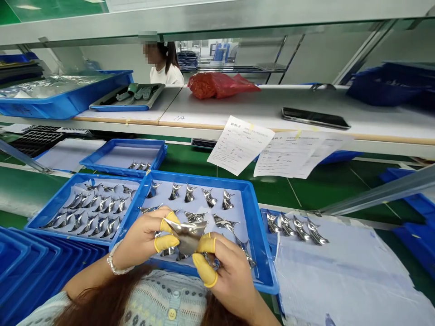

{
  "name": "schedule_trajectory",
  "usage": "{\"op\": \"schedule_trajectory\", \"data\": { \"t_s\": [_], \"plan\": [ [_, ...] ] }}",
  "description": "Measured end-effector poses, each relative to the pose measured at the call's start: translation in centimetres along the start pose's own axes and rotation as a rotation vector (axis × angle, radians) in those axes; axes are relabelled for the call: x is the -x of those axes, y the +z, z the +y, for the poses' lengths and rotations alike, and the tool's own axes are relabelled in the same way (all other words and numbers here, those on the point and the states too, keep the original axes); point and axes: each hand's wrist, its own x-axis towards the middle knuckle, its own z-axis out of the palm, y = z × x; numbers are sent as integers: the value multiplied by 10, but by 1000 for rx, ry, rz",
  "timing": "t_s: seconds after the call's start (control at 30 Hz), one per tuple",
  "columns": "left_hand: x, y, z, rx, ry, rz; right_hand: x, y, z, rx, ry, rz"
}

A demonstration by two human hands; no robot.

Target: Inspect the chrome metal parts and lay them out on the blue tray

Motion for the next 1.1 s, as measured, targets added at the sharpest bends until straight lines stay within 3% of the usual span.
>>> {"op": "schedule_trajectory", "data": {
  "t_s": [0.2, 0.33, 0.47, 0.6, 0.73, 0.97, 1.1],
  "plan": [
    [3, -1, 5, -32, 45, 12, 3, 0, 2, -47, 9, -8],
    [2, -1, 3, -49, 3, -5, 4, 1, 7, -166, 212, -23],
    [0, 4, -5, 71, -215, -40, 5, 7, 16, -482, 547, 1],
    [-3, 9, -11, 366, -425, -11, 1, 13, 20, -773, 716, 62],
    [-6, 11, -15, 536, -444, 65, -4, 15, 15, -878, 749, 41],
    [-8, 13, -27, 751, -406, 60, -6, 12, 7, -975, 714, -104],
    [-11, 14, -26, 813, -433, 67, -2, 15, 11, -1023, 700, -97]
  ]
}}
